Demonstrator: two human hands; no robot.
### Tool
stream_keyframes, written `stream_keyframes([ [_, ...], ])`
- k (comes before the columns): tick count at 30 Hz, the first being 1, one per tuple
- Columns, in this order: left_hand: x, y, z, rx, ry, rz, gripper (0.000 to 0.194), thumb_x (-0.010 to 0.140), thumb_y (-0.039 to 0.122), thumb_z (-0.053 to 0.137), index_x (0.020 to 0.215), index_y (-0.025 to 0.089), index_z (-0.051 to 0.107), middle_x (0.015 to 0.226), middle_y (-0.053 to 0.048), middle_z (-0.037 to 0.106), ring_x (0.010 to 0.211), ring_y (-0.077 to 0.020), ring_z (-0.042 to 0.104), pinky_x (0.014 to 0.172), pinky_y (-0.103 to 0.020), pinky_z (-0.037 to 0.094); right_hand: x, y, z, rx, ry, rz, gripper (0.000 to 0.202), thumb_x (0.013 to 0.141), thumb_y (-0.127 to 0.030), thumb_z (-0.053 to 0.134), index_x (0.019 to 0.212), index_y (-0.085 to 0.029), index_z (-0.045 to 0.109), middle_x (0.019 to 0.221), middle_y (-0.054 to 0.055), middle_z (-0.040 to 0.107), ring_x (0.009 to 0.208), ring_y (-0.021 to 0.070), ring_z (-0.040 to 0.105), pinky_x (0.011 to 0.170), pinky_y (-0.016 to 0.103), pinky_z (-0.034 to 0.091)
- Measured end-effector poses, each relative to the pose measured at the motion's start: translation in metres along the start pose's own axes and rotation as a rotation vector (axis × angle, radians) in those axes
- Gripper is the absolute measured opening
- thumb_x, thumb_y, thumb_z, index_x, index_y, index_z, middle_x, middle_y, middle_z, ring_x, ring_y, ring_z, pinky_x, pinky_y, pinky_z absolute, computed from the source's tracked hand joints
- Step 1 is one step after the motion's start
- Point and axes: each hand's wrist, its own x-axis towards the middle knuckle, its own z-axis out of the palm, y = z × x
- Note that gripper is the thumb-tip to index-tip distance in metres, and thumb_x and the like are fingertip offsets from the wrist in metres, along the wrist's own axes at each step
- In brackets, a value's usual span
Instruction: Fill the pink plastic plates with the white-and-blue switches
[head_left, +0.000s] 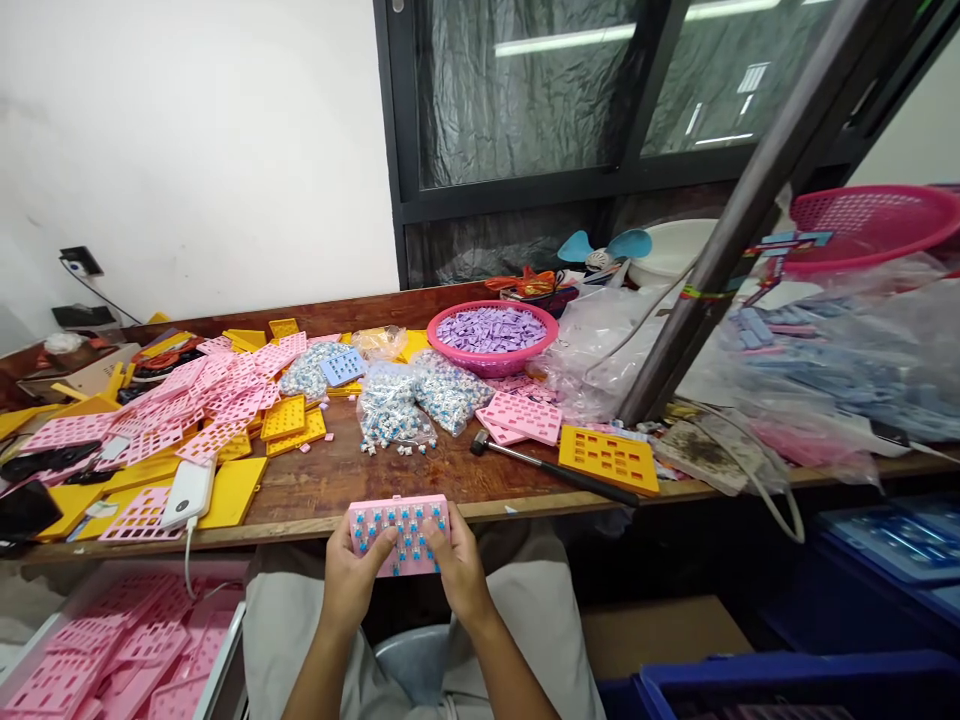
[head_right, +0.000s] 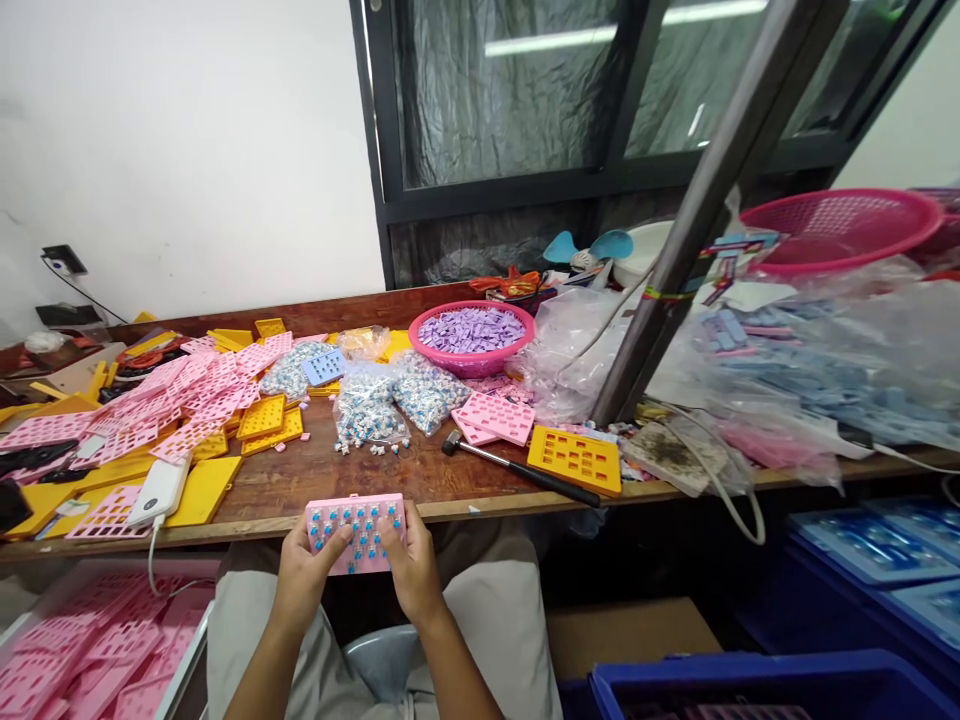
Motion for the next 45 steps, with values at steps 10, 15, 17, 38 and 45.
stream_keyframes([
  [10, -0.004, -0.018, 0.007, -0.016, 0.096, 0.008, 0.047, 0.07, 0.043, 0.086, 0.103, 0.015, 0.069, 0.094, -0.007, 0.076, 0.084, -0.0221, 0.071, 0.079, -0.03, 0.056, -0.006, -0.008, 0.003, -0.062, 0.059, 0.005, 0.034, 0.079, -0.048, 0.078, 0.095, -0.02, 0.065, 0.083, 0.002, 0.069, 0.074, 0.019, 0.062, 0.069, 0.028, 0.054],
  [15, -0.004, -0.016, 0.006, -0.079, 0.084, 0.043, 0.046, 0.088, 0.056, 0.065, 0.104, 0.013, 0.07, 0.09, -0.007, 0.074, 0.079, -0.0194, 0.067, 0.074, -0.028, 0.054, -0.009, -0.009, 0.0, -0.037, 0.05, -0.036, 0.035, 0.091, -0.052, 0.063, 0.102, -0.019, 0.065, 0.089, 0.003, 0.069, 0.081, 0.0201, 0.062, 0.079, 0.029, 0.053],
  [17, -0.004, -0.014, 0.005, -0.045, 0.096, 0.058, 0.045, 0.089, 0.055, 0.065, 0.101, 0.013, 0.071, 0.085, -0.005, 0.073, 0.076, -0.0177, 0.064, 0.071, -0.026, 0.052, -0.009, -0.008, -0.001, -0.015, 0.043, -0.033, 0.037, 0.095, -0.053, 0.057, 0.103, -0.018, 0.065, 0.09, 0.004, 0.069, 0.083, 0.0205, 0.062, 0.08, 0.03, 0.053],
  [38, -0.009, -0.026, 0.003, 0.135, 0.166, 0.043, 0.045, 0.078, 0.051, 0.078, 0.101, 0.015, 0.068, 0.092, -0.006, 0.074, 0.084, -0.02, 0.067, 0.078, -0.028, 0.055, -0.011, -0.002, 0.0, -0.19, 0.034, 0.013, 0.031, 0.081, -0.044, 0.078, 0.089, -0.016, 0.065, 0.077, 0.001, 0.068, 0.07, 0.0175, 0.061, 0.067, 0.026, 0.051],
  [45, -0.007, -0.022, 0.007, 0.103, -0.169, -0.133, 0.053, 0.073, 0.055, 0.08, 0.103, 0.014, 0.066, 0.074, -0.002, 0.067, 0.057, -0.015, 0.059, 0.047, -0.023, 0.049, -0.003, -0.003, -0.022, 0.012, 0.126, -0.015, 0.041, 0.085, -0.046, 0.074, 0.113, -0.021, 0.058, 0.102, 0.005, 0.071, 0.092, 0.0225, 0.068, 0.083, 0.033, 0.055],
])
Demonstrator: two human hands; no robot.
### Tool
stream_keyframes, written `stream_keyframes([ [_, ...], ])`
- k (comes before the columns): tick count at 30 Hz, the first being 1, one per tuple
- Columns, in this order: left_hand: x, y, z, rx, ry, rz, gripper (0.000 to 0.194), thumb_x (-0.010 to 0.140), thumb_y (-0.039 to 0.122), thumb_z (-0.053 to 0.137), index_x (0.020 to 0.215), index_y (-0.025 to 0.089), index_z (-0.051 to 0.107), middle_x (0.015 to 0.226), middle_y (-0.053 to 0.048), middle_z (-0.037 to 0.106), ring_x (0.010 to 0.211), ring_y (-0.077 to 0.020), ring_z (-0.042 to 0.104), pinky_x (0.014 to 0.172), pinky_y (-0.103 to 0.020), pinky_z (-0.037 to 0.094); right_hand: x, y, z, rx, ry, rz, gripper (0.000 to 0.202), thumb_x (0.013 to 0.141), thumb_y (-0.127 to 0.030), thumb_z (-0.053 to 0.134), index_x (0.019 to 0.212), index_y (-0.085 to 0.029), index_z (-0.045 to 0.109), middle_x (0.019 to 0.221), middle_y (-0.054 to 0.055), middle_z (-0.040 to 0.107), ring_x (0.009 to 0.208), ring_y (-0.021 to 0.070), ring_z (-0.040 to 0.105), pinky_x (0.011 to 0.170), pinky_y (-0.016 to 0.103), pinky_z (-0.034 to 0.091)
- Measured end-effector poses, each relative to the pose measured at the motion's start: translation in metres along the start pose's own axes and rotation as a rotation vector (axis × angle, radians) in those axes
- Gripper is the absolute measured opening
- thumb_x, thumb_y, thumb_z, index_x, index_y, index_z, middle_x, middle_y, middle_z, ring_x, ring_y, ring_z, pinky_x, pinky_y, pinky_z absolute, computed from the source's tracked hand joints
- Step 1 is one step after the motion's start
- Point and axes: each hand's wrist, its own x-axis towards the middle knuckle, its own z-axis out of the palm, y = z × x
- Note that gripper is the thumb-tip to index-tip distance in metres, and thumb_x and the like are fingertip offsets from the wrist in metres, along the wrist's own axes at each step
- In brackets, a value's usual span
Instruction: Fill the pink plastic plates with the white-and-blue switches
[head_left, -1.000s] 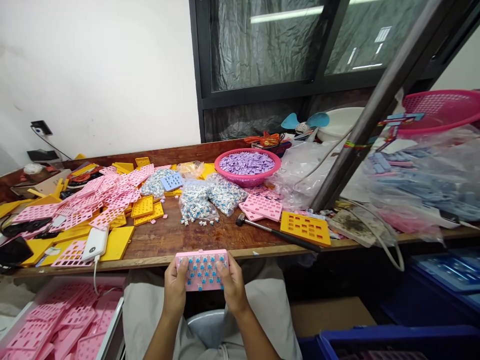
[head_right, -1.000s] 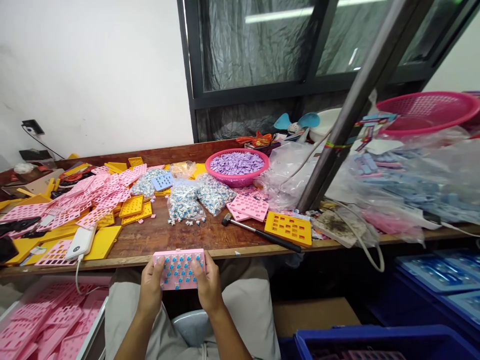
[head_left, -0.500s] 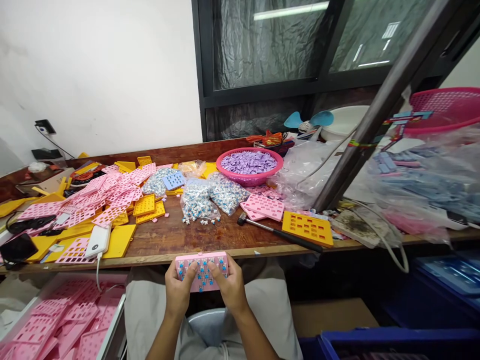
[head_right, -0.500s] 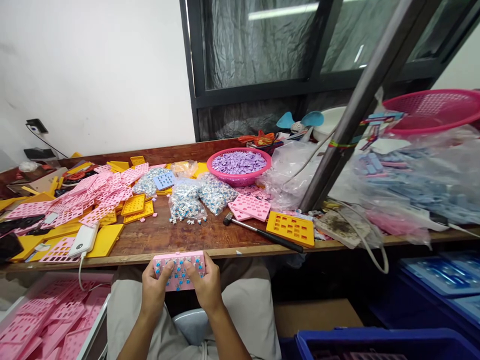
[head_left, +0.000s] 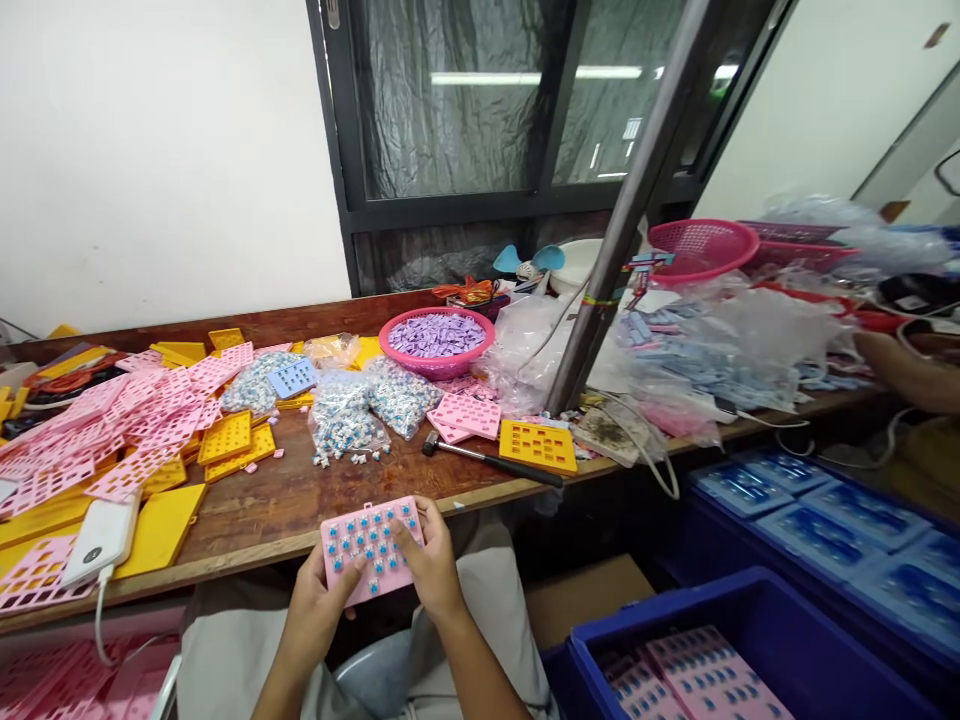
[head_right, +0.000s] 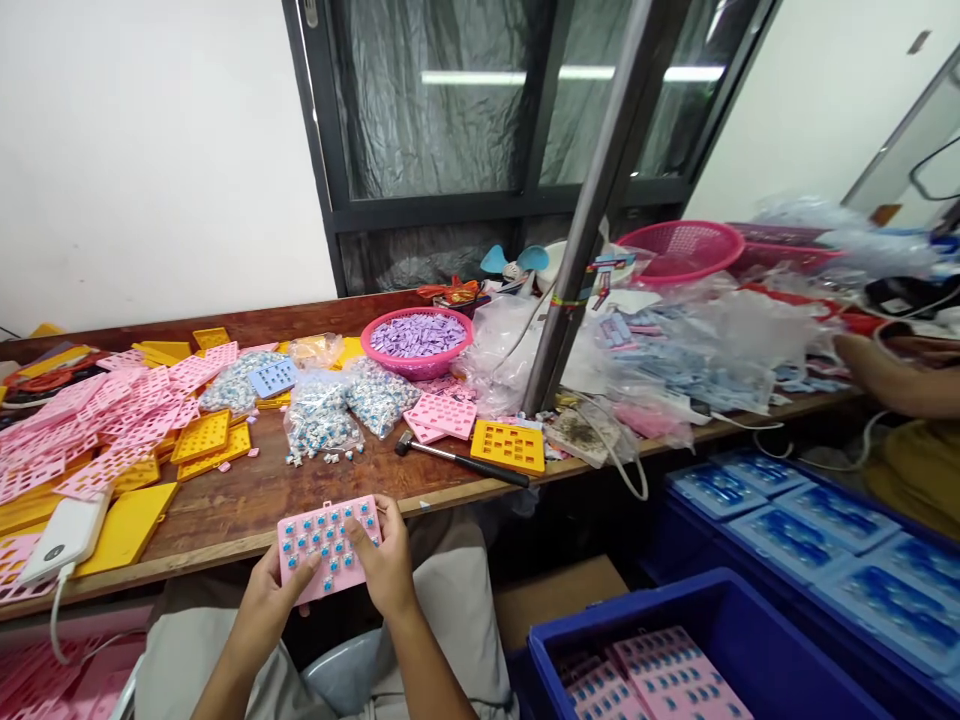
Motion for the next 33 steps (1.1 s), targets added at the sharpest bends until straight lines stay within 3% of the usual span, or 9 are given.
stream_keyframes([
  [4, 0.017, 0.005, 0.013, -0.074, -0.01, 0.011, 0.067, 0.077, 0.058, 0.076, 0.126, 0.017, 0.055, 0.081, -0.001, 0.066, 0.056, -0.0136, 0.059, 0.044, -0.021, 0.047, 0.004, -0.009, -0.016, -0.063, -0.061, -0.059, 0.067, 0.086, -0.037, 0.075, 0.143, -0.027, 0.041, 0.136, 0.01, 0.06, 0.123, 0.0263, 0.061, 0.104, 0.041, 0.05],
  [7, 0.034, 0.008, 0.027, -0.087, -0.082, 0.053, 0.097, 0.078, 0.055, 0.076, 0.153, 0.025, 0.022, 0.109, -0.009, 0.067, 0.065, -0.0155, 0.064, 0.047, -0.023, 0.052, 0.012, -0.013, -0.034, -0.176, -0.026, -0.084, 0.061, 0.089, -0.036, 0.07, 0.143, -0.026, 0.042, 0.141, 0.011, 0.057, 0.125, 0.0271, 0.059, 0.106, 0.043, 0.049],
  [9, 0.047, 0.01, 0.037, -0.039, -0.134, 0.095, 0.106, 0.08, 0.053, 0.076, 0.158, 0.028, 0.008, 0.125, -0.014, 0.062, 0.067, -0.0149, 0.064, 0.047, -0.023, 0.052, 0.023, -0.015, -0.049, -0.304, 0.01, -0.105, 0.059, 0.089, -0.037, 0.068, 0.142, -0.027, 0.044, 0.141, 0.01, 0.058, 0.123, 0.0274, 0.06, 0.105, 0.045, 0.049],
  [15, 0.089, 0.017, 0.058, 0.225, -0.157, 0.137, 0.093, 0.088, 0.056, 0.062, 0.159, 0.022, 0.01, 0.107, -0.012, 0.07, 0.059, -0.0165, 0.064, 0.048, -0.026, 0.05, 0.091, -0.038, -0.108, -0.987, 0.159, -0.333, 0.045, 0.091, -0.038, 0.06, 0.133, -0.022, 0.058, 0.126, 0.012, 0.065, 0.109, 0.0289, 0.062, 0.101, 0.048, 0.049],
  [18, 0.104, 0.017, 0.054, 0.339, -0.159, 0.173, 0.099, 0.086, 0.055, 0.064, 0.159, 0.016, 0.01, 0.123, -0.018, 0.068, 0.094, -0.0263, 0.072, 0.079, -0.035, 0.057, 0.138, -0.057, -0.141, -1.361, 0.124, -0.378, 0.057, 0.087, -0.029, 0.06, 0.143, -0.019, 0.051, 0.144, 0.015, 0.053, 0.136, 0.0327, 0.043, 0.115, 0.05, 0.033],
  [20, 0.11, 0.017, 0.046, 0.446, -0.233, 0.235, 0.106, 0.081, 0.053, 0.07, 0.16, 0.014, 0.011, 0.141, -0.021, 0.058, 0.122, -0.0307, 0.062, 0.1, -0.039, 0.049, 0.165, -0.064, -0.159, -1.598, -0.05, -0.188, 0.074, 0.083, -0.031, 0.064, 0.152, -0.018, 0.04, 0.155, 0.016, 0.041, 0.143, 0.0335, 0.034, 0.117, 0.048, 0.028],
  [25, 0.117, 0.019, 0.039, 0.821, -0.271, 0.26, 0.098, 0.077, 0.058, 0.072, 0.155, 0.017, 0.031, 0.142, -0.021, 0.058, 0.127, -0.0394, 0.057, 0.102, -0.044, 0.044, 0.202, -0.062, -0.174, -1.675, -0.161, -0.082, 0.083, 0.074, -0.028, 0.072, 0.15, -0.015, 0.044, 0.15, 0.018, 0.049, 0.135, 0.0331, 0.044, 0.11, 0.04, 0.033],
  [28, 0.116, 0.023, 0.052, 1.044, -0.231, 0.247, 0.088, 0.077, 0.066, 0.067, 0.148, 0.02, 0.042, 0.132, -0.02, 0.066, 0.119, -0.0417, 0.062, 0.094, -0.044, 0.046, 0.209, -0.064, -0.171, -1.691, -0.142, -0.091, 0.07, 0.078, -0.022, 0.067, 0.146, -0.015, 0.05, 0.142, 0.017, 0.057, 0.126, 0.0315, 0.053, 0.103, 0.037, 0.037],
  [33, 0.108, 0.026, 0.079, 1.106, -0.204, 0.268, 0.096, 0.075, 0.074, 0.065, 0.15, 0.021, 0.036, 0.118, -0.019, 0.071, 0.109, -0.0419, 0.067, 0.088, -0.045, 0.048, 0.209, -0.087, -0.16, -1.651, -0.042, -0.15, 0.044, 0.093, -0.023, 0.048, 0.135, -0.021, 0.062, 0.119, 0.013, 0.072, 0.106, 0.0294, 0.064, 0.091, 0.036, 0.043],
])
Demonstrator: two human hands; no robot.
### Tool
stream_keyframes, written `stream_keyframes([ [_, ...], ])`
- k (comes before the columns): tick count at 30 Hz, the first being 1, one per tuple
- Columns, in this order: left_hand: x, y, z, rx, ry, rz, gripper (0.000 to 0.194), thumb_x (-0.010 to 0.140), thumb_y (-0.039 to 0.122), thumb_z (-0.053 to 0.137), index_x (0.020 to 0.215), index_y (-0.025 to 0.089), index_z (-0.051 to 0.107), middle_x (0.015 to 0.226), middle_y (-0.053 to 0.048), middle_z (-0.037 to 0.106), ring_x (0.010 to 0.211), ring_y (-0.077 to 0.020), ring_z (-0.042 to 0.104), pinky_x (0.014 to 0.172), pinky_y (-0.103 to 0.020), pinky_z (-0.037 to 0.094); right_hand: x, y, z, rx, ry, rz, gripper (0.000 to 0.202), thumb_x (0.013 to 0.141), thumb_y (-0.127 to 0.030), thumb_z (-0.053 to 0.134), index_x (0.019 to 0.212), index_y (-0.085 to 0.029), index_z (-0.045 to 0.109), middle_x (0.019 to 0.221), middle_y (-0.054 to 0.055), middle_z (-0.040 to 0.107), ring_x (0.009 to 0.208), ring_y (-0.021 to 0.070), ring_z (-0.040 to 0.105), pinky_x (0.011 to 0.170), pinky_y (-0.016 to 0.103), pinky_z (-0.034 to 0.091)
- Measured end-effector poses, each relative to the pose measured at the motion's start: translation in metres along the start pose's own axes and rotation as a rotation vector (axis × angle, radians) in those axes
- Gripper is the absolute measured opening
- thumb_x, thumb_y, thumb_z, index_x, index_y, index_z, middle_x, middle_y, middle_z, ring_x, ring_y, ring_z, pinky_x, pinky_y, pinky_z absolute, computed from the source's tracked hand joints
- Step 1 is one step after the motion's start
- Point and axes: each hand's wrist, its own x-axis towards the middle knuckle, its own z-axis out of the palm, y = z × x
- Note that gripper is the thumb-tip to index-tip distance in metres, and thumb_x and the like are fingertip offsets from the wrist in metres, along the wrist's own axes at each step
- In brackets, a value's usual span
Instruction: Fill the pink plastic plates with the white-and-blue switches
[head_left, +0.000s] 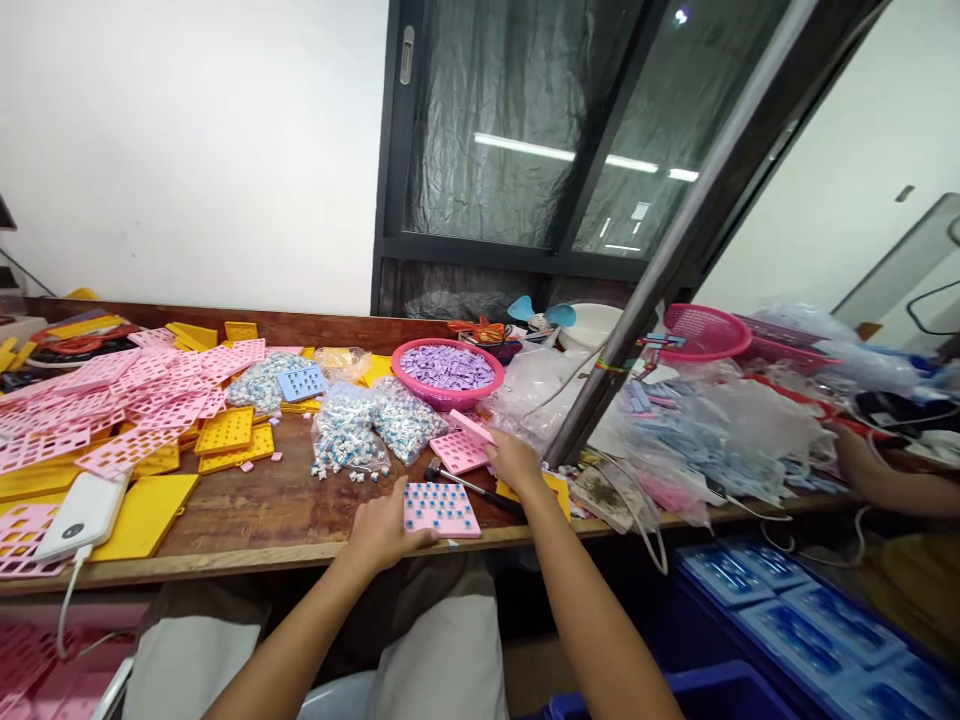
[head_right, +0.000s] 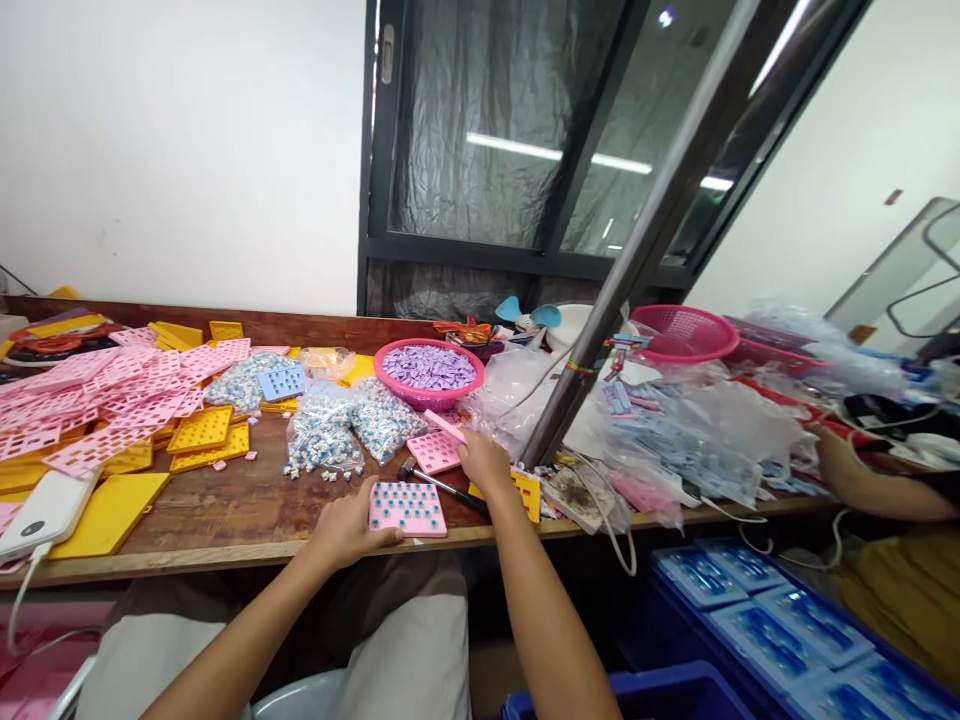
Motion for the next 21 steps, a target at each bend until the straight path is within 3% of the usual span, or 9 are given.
stream_keyframes([
  [3, -0.001, 0.013, 0.007, 0.002, 0.015, 0.031, 0.093, 0.077, 0.073, 0.063, 0.148, 0.018, 0.037, 0.114, -0.02, 0.072, 0.107, -0.0419, 0.068, 0.088, -0.045, 0.049, -0.006, -0.021, -0.012, 0.064, 0.066, -0.05, 0.045, 0.099, -0.027, 0.038, 0.139, -0.022, 0.058, 0.124, 0.011, 0.07, 0.109, 0.0276, 0.064, 0.091, 0.034, 0.045],
  [7, -0.009, 0.014, 0.006, -0.07, 0.074, 0.082, 0.085, 0.079, 0.067, 0.065, 0.145, 0.019, 0.042, 0.112, -0.017, 0.073, 0.106, -0.0377, 0.069, 0.087, -0.041, 0.05, -0.03, -0.07, -0.015, 0.374, 0.114, -0.279, 0.044, 0.098, -0.029, 0.04, 0.138, -0.018, 0.058, 0.125, 0.009, 0.069, 0.111, 0.0261, 0.063, 0.095, 0.035, 0.049],
  [10, -0.029, -0.01, -0.004, -0.276, 0.317, 0.094, 0.059, 0.086, 0.058, 0.062, 0.132, 0.023, 0.055, 0.106, -0.01, 0.073, 0.096, -0.028, 0.069, 0.083, -0.034, 0.05, -0.058, -0.106, -0.008, 0.44, 0.054, -0.46, 0.049, 0.089, -0.016, 0.048, 0.135, -0.023, 0.062, 0.131, 0.008, 0.066, 0.121, 0.0271, 0.058, 0.107, 0.041, 0.043],
  [12, -0.047, -0.037, -0.015, -0.384, 0.558, 0.028, 0.038, 0.093, 0.051, 0.056, 0.116, 0.021, 0.062, 0.098, -0.008, 0.071, 0.086, -0.0222, 0.067, 0.08, -0.031, 0.05, -0.077, -0.127, 0.001, 0.39, -0.035, -0.572, 0.055, 0.085, -0.009, 0.048, 0.135, -0.026, 0.062, 0.131, 0.007, 0.065, 0.122, 0.0263, 0.056, 0.108, 0.042, 0.042],
  [14, -0.065, -0.067, -0.029, -0.402, 0.679, -0.002, 0.029, 0.094, 0.048, 0.055, 0.098, 0.02, 0.064, 0.09, -0.006, 0.066, 0.08, -0.0202, 0.063, 0.075, -0.03, 0.049, -0.095, -0.147, 0.014, 0.371, -0.104, -0.638, 0.059, 0.084, -0.007, 0.049, 0.139, -0.028, 0.06, 0.131, 0.007, 0.065, 0.121, 0.026, 0.056, 0.106, 0.042, 0.044],
  [16, -0.08, -0.094, -0.042, -0.366, 0.677, 0.024, 0.028, 0.091, 0.048, 0.059, 0.095, 0.02, 0.063, 0.093, -0.007, 0.065, 0.086, -0.0218, 0.063, 0.079, -0.032, 0.05, -0.108, -0.164, 0.028, 0.369, -0.146, -0.688, 0.061, 0.085, -0.006, 0.05, 0.14, -0.03, 0.058, 0.132, 0.008, 0.064, 0.123, 0.0262, 0.055, 0.107, 0.044, 0.045],
  [18, -0.091, -0.114, -0.055, -0.321, 0.576, 0.082, 0.031, 0.088, 0.048, 0.063, 0.102, 0.021, 0.064, 0.109, -0.01, 0.065, 0.104, -0.0263, 0.062, 0.091, -0.037, 0.05, -0.118, -0.178, 0.039, 0.394, -0.181, -0.731, 0.058, 0.087, -0.009, 0.053, 0.141, -0.03, 0.057, 0.139, 0.008, 0.06, 0.129, 0.0271, 0.052, 0.111, 0.046, 0.042],
  [21, -0.098, -0.134, -0.066, -0.229, 0.384, 0.131, 0.047, 0.083, 0.05, 0.069, 0.121, 0.023, 0.064, 0.135, -0.013, 0.059, 0.129, -0.0328, 0.052, 0.109, -0.047, 0.042, -0.125, -0.186, 0.046, 0.475, -0.24, -0.754, 0.061, 0.089, -0.031, 0.067, 0.148, -0.028, 0.049, 0.151, 0.011, 0.049, 0.139, 0.0307, 0.044, 0.116, 0.049, 0.038],
])
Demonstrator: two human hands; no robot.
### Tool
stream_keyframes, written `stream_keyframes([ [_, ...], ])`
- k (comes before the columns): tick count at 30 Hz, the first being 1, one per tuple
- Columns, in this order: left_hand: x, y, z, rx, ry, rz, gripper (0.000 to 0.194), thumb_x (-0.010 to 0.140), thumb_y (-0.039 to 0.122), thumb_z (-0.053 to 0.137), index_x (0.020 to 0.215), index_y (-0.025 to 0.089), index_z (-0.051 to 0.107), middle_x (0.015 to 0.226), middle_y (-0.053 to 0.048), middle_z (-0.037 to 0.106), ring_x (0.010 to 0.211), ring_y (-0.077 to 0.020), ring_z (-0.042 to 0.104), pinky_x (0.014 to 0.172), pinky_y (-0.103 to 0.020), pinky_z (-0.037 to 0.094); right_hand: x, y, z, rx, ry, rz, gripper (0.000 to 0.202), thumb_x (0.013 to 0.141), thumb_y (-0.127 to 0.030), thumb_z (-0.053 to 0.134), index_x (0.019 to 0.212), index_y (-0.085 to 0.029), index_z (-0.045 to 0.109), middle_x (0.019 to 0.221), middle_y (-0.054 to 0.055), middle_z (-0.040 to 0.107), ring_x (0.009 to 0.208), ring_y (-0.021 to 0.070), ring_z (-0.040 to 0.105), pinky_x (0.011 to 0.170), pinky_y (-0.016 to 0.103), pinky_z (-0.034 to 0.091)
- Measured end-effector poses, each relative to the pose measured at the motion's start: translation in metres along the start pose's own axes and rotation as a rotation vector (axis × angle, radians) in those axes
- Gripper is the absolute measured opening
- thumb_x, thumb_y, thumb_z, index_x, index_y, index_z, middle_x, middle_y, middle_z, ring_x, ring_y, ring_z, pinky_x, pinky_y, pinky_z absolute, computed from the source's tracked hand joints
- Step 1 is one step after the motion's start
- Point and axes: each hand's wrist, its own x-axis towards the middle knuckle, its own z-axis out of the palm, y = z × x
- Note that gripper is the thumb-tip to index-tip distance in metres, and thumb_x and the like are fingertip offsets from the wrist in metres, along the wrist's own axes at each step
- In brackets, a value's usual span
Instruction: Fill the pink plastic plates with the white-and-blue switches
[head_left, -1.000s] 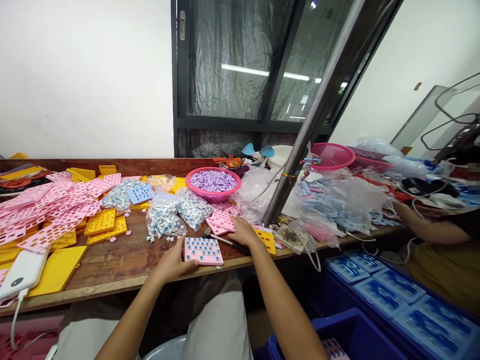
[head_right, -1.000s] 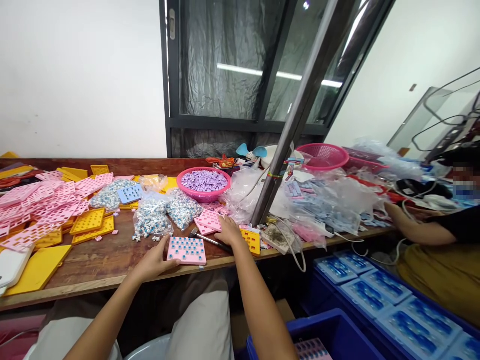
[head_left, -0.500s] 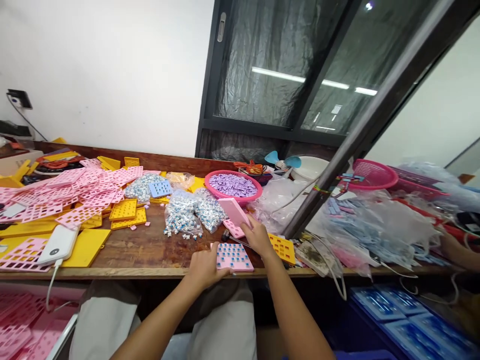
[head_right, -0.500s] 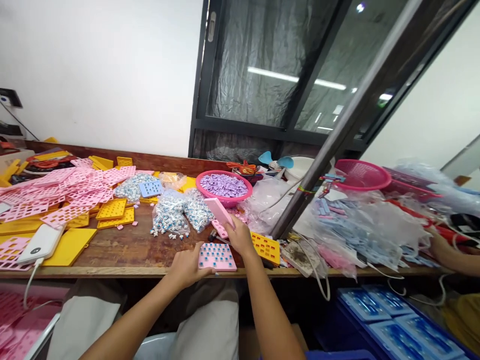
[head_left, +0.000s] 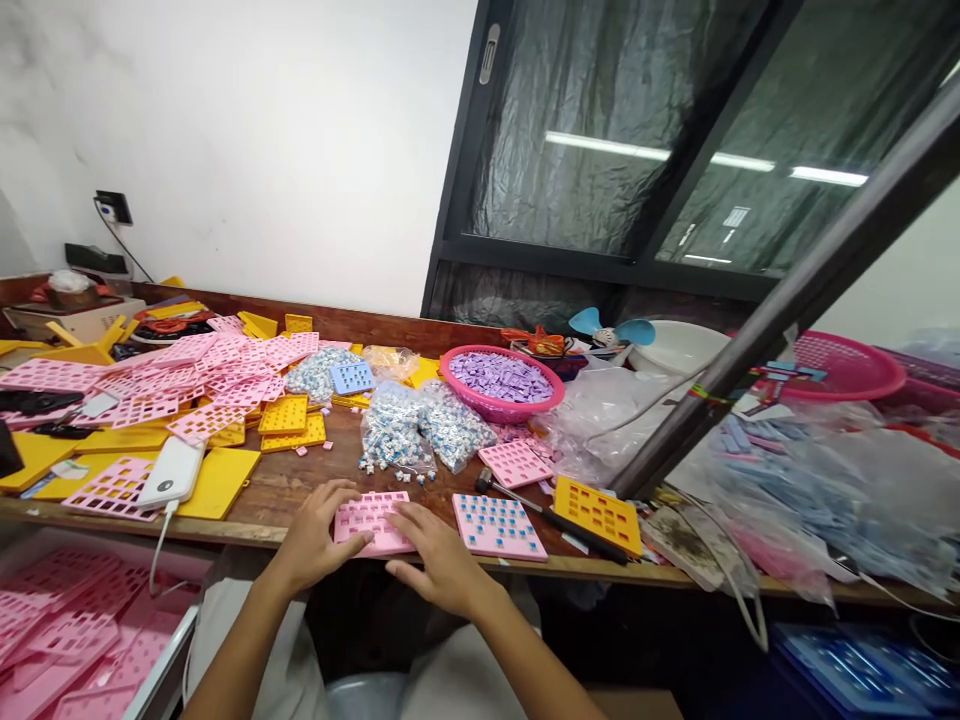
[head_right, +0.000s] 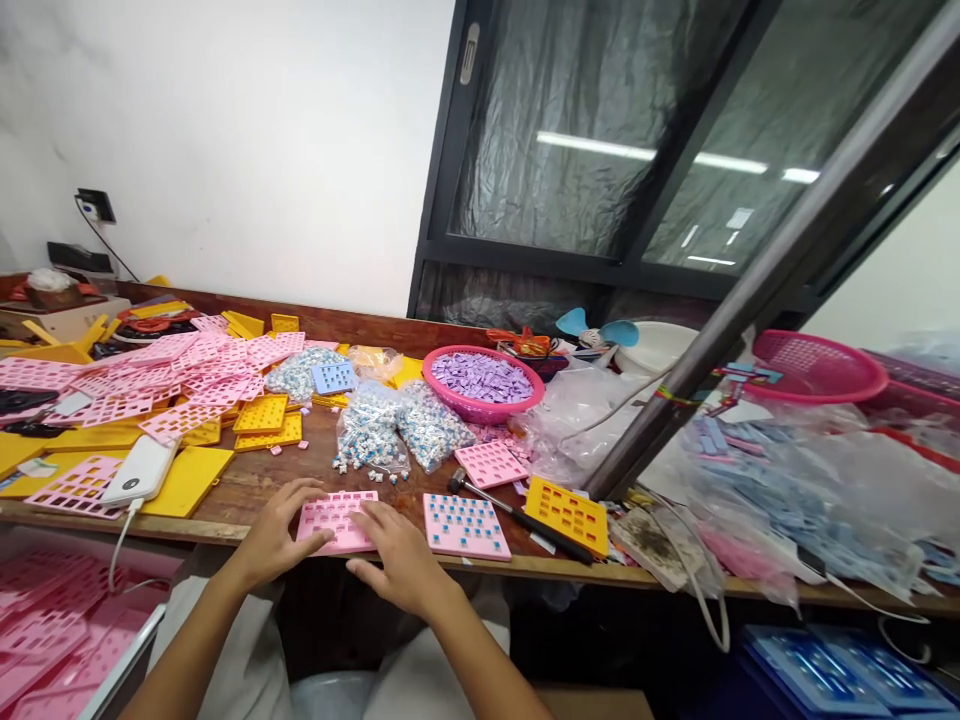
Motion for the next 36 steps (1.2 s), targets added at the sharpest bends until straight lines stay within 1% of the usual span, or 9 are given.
stream_keyframes([
  [3, 0.003, -0.01, -0.005, 0.074, -0.143, 0.0, 0.066, 0.08, 0.055, 0.071, 0.137, 0.025, 0.058, 0.144, -0.013, 0.056, 0.133, -0.0341, 0.049, 0.113, -0.049, 0.036, -0.004, 0.002, -0.005, 0.063, 0.021, 0.042, 0.072, 0.086, -0.046, 0.072, 0.15, -0.024, 0.046, 0.152, 0.014, 0.047, 0.139, 0.0323, 0.044, 0.116, 0.051, 0.037],
  [8, 0.022, -0.017, 0.001, 0.141, -0.217, 0.037, 0.077, 0.076, 0.063, 0.072, 0.14, 0.023, 0.054, 0.138, -0.013, 0.06, 0.126, -0.0332, 0.053, 0.11, -0.046, 0.038, -0.007, 0.016, -0.016, 0.12, 0.076, 0.121, 0.052, 0.092, -0.042, 0.065, 0.139, -0.023, 0.055, 0.137, 0.014, 0.06, 0.128, 0.0297, 0.053, 0.11, 0.049, 0.043],
  [15, 0.057, -0.022, 0.003, 0.179, -0.324, 0.063, 0.083, 0.067, 0.064, 0.078, 0.137, 0.023, 0.059, 0.131, -0.013, 0.062, 0.122, -0.0358, 0.053, 0.107, -0.046, 0.038, 0.023, 0.044, -0.019, 0.094, 0.176, 0.188, 0.035, 0.093, -0.014, 0.049, 0.124, -0.021, 0.064, 0.123, 0.01, 0.065, 0.115, 0.0241, 0.06, 0.102, 0.042, 0.047],
  [17, 0.071, -0.027, -0.001, 0.146, -0.343, 0.061, 0.075, 0.066, 0.064, 0.079, 0.129, 0.024, 0.065, 0.123, -0.011, 0.065, 0.118, -0.0346, 0.055, 0.103, -0.043, 0.041, 0.041, 0.052, -0.022, -0.019, 0.128, 0.181, 0.037, 0.091, -0.008, 0.047, 0.12, -0.021, 0.067, 0.12, 0.009, 0.066, 0.113, 0.0227, 0.061, 0.102, 0.038, 0.046],
  [19, 0.088, -0.032, -0.003, 0.126, -0.329, 0.054, 0.055, 0.078, 0.059, 0.071, 0.12, 0.022, 0.07, 0.118, -0.01, 0.066, 0.113, -0.0309, 0.058, 0.099, -0.039, 0.044, 0.059, 0.06, -0.023, -0.13, 0.043, 0.196, 0.037, 0.09, -0.007, 0.05, 0.117, -0.022, 0.069, 0.116, 0.008, 0.067, 0.11, 0.0217, 0.062, 0.099, 0.033, 0.045],
  [21, 0.105, -0.038, -0.002, 0.133, -0.307, 0.055, 0.037, 0.091, 0.046, 0.058, 0.113, 0.021, 0.073, 0.114, -0.011, 0.067, 0.11, -0.0276, 0.06, 0.096, -0.036, 0.046, 0.075, 0.066, -0.022, -0.194, -0.02, 0.211, 0.033, 0.089, -0.009, 0.054, 0.113, -0.024, 0.072, 0.111, 0.007, 0.069, 0.104, 0.0213, 0.064, 0.093, 0.03, 0.046],
  [24, 0.124, -0.044, 0.005, 0.145, -0.343, 0.079, 0.026, 0.091, 0.03, 0.055, 0.102, 0.022, 0.078, 0.105, -0.009, 0.071, 0.102, -0.0249, 0.064, 0.091, -0.032, 0.047, 0.09, 0.073, -0.018, -0.21, -0.048, 0.21, 0.022, 0.089, -0.013, 0.059, 0.098, -0.023, 0.076, 0.098, 0.006, 0.07, 0.094, 0.0212, 0.065, 0.084, 0.028, 0.045],
  [30, 0.128, -0.054, 0.012, 0.161, -0.392, 0.089, 0.024, 0.087, 0.021, 0.059, 0.099, 0.026, 0.079, 0.108, -0.005, 0.074, 0.101, -0.0226, 0.067, 0.09, -0.029, 0.048, 0.087, 0.081, -0.012, -0.192, 0.01, 0.216, 0.015, 0.085, -0.015, 0.063, 0.096, -0.02, 0.072, 0.099, 0.006, 0.069, 0.092, 0.0204, 0.063, 0.082, 0.028, 0.043],
  [36, 0.123, -0.052, 0.0, 0.241, -0.29, 0.001, 0.018, 0.086, 0.023, 0.062, 0.097, 0.024, 0.077, 0.102, -0.007, 0.076, 0.097, -0.0249, 0.067, 0.085, -0.032, 0.048, 0.082, 0.079, -0.011, -0.122, 0.105, 0.227, 0.019, 0.078, -0.007, 0.061, 0.092, -0.018, 0.068, 0.094, 0.005, 0.071, 0.087, 0.0199, 0.063, 0.077, 0.027, 0.043],
])
